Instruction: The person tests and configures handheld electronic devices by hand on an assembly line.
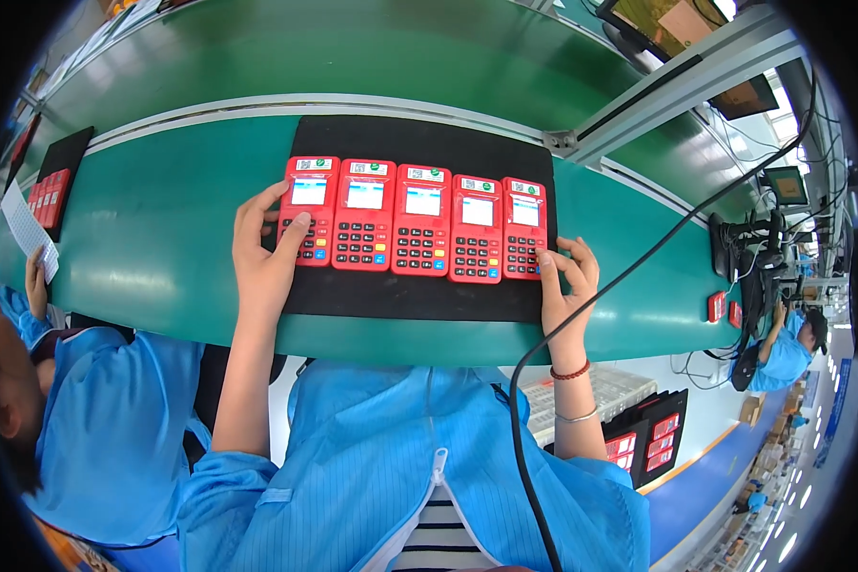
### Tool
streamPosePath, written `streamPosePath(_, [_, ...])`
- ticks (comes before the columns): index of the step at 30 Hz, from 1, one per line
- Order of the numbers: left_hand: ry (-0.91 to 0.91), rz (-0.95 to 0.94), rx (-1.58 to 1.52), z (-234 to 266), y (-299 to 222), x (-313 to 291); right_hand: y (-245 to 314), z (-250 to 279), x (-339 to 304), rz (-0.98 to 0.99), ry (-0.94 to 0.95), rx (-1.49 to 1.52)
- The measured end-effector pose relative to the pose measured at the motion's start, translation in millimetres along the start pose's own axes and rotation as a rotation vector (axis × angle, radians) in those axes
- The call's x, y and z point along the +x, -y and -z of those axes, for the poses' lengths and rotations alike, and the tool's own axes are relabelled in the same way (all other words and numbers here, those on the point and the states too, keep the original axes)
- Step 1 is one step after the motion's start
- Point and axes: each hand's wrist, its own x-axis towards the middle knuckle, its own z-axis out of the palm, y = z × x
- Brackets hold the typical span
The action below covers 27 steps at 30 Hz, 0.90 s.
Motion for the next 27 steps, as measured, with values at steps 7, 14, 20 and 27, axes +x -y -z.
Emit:
streamPosePath(7, [0.016, -0.001, -0.029, 1, -4, -1, 49, -5, 0, 0.243, 0.14, -0.14])
streamPosePath(14, [0.031, -0.023, 0.02, 1, -6, 1, 42, -6, 1, 0.27, 0.176, -0.151])
streamPosePath(20, [0.039, -0.006, 0.038, -1, -12, 2, 69, -21, 6, 0.361, 0.189, -0.084])
streamPosePath(27, [0.01, -0.017, -0.028, 2, -9, 0, 73, -35, 9, 0.384, 0.25, -0.075])
